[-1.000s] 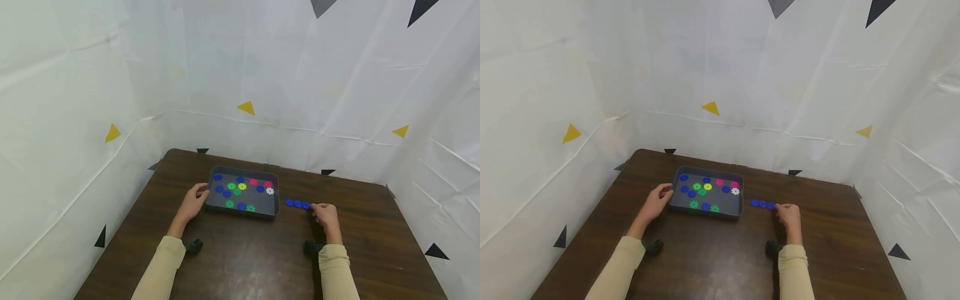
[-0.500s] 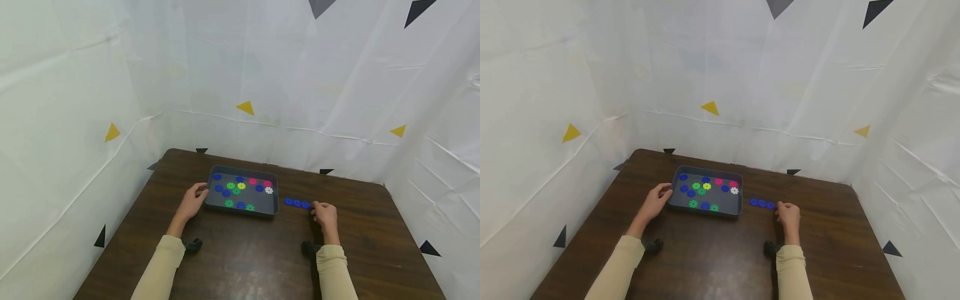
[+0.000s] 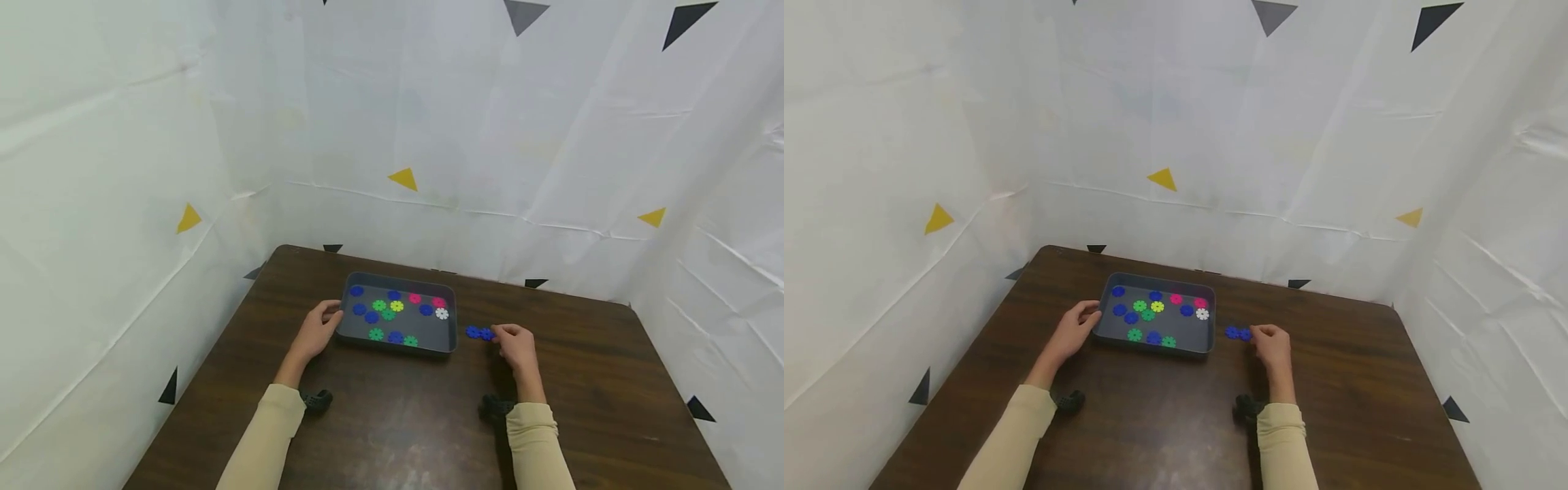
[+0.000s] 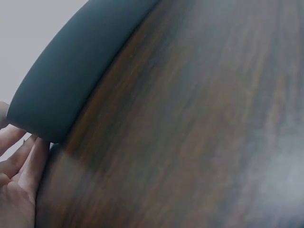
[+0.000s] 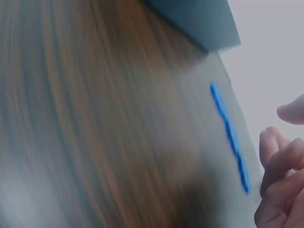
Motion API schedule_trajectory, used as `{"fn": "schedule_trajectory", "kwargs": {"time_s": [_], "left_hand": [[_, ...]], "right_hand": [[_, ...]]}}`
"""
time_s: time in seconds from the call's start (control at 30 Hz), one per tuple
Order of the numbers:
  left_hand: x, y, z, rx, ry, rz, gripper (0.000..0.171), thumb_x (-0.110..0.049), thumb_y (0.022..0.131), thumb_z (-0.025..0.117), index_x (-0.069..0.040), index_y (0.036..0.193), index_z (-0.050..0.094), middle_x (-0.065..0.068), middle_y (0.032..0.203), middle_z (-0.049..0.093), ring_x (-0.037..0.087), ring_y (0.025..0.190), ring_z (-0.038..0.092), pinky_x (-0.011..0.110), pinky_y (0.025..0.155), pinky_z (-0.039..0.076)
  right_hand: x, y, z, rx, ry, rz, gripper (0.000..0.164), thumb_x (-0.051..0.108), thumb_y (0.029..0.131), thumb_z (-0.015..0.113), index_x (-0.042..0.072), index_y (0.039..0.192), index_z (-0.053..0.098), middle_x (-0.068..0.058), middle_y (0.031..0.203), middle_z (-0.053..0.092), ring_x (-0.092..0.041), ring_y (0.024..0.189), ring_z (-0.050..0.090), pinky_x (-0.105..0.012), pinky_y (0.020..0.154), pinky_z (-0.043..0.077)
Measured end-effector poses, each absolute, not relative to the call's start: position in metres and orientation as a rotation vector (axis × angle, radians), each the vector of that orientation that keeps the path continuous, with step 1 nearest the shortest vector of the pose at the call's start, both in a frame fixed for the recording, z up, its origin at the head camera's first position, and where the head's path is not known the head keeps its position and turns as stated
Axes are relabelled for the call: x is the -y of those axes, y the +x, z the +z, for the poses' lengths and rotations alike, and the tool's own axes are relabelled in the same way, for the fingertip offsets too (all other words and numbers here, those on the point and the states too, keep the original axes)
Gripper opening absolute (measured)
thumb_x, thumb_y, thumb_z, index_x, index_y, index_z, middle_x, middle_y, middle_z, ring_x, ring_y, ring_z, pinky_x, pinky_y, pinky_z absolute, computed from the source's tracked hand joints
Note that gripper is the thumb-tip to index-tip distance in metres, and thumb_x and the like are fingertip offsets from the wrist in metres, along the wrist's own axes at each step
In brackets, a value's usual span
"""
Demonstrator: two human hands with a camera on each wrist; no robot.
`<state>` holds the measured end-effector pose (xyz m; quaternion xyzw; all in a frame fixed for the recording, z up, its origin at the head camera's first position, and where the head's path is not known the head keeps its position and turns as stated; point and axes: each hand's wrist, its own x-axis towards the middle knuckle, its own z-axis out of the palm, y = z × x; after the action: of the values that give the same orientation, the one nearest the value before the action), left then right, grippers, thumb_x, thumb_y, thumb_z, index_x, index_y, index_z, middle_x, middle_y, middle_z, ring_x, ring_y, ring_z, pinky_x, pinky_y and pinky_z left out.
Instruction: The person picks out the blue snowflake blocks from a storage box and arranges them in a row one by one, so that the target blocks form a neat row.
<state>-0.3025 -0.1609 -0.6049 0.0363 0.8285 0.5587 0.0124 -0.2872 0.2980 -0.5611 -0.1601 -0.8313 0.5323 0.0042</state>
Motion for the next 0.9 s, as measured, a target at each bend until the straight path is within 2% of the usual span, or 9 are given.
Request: {"fn": "schedule_trajectory", "kwargs": {"time_s": [0.07,0.17,0.23,0.3,0.43,0.6,0.73,0.9], "left_hand": [[0.159,-0.304,-0.605,-2.583,0.123,1.733,0.049,-0.034,0.114,0.057,-0.008,0.156,0.053,0.018,0.152,0.060,0.040,0.144,0.057,0.060,0.115,0.050],[0.158,-0.304,-0.607,-2.577,0.126,1.730,0.050,-0.036,0.114,0.057,-0.009,0.156,0.052,0.017,0.152,0.060,0.039,0.144,0.056,0.060,0.115,0.050],[0.157,-0.304,-0.607,-2.571,0.125,1.732,0.051,-0.037,0.114,0.057,-0.010,0.156,0.052,0.017,0.153,0.060,0.039,0.145,0.056,0.060,0.115,0.050],[0.157,-0.303,-0.608,-2.563,0.123,1.741,0.051,-0.038,0.114,0.057,-0.010,0.156,0.052,0.017,0.154,0.059,0.039,0.146,0.055,0.060,0.116,0.049],[0.158,-0.302,-0.608,-2.557,0.116,1.746,0.052,-0.038,0.114,0.057,-0.009,0.156,0.052,0.017,0.154,0.058,0.039,0.146,0.055,0.061,0.116,0.048],[0.159,-0.301,-0.609,-2.558,0.103,1.740,0.051,-0.038,0.114,0.057,-0.010,0.156,0.052,0.017,0.155,0.059,0.039,0.146,0.055,0.060,0.116,0.048],[0.160,-0.302,-0.608,-2.563,0.099,1.744,0.051,-0.037,0.114,0.057,-0.009,0.156,0.052,0.017,0.154,0.059,0.039,0.146,0.055,0.060,0.116,0.049],[0.161,-0.302,-0.607,-2.574,0.095,1.743,0.051,-0.038,0.114,0.057,-0.009,0.156,0.052,0.017,0.154,0.059,0.039,0.146,0.055,0.061,0.116,0.048]], "right_hand": [[-0.289,-0.286,-0.558,2.577,-0.475,1.663,0.038,0.028,0.106,0.068,-0.005,0.127,0.070,-0.008,0.100,0.071,-0.012,0.068,0.058,-0.024,0.063,0.051],[-0.273,-0.284,-0.551,2.559,-0.412,1.646,0.038,0.026,0.107,0.068,-0.002,0.131,0.068,-0.018,0.120,0.068,-0.020,0.087,0.063,-0.023,0.071,0.053],[-0.262,-0.284,-0.545,2.575,-0.372,1.606,0.036,0.027,0.107,0.068,-0.001,0.131,0.069,-0.021,0.127,0.068,-0.024,0.097,0.063,-0.023,0.076,0.052],[-0.248,-0.285,-0.539,2.594,-0.325,1.551,0.034,0.027,0.106,0.069,0.000,0.126,0.072,-0.022,0.124,0.070,-0.027,0.101,0.063,-0.024,0.077,0.050],[-0.220,-0.288,-0.528,2.665,-0.212,1.453,0.028,0.026,0.104,0.071,0.000,0.114,0.075,-0.020,0.110,0.074,-0.029,0.097,0.066,-0.028,0.076,0.051],[-0.190,-0.288,-0.524,2.803,-0.021,1.417,0.025,0.022,0.103,0.073,0.000,0.114,0.075,-0.019,0.112,0.075,-0.031,0.101,0.070,-0.039,0.084,0.059],[-0.171,-0.293,-0.530,2.890,0.087,1.372,0.024,0.021,0.101,0.075,0.000,0.113,0.076,-0.019,0.112,0.076,-0.032,0.102,0.071,-0.049,0.090,0.061],[-0.157,-0.302,-0.544,2.983,0.178,1.312,0.024,0.022,0.100,0.077,0.001,0.113,0.077,-0.015,0.109,0.076,-0.028,0.100,0.071,-0.050,0.092,0.061]]}}
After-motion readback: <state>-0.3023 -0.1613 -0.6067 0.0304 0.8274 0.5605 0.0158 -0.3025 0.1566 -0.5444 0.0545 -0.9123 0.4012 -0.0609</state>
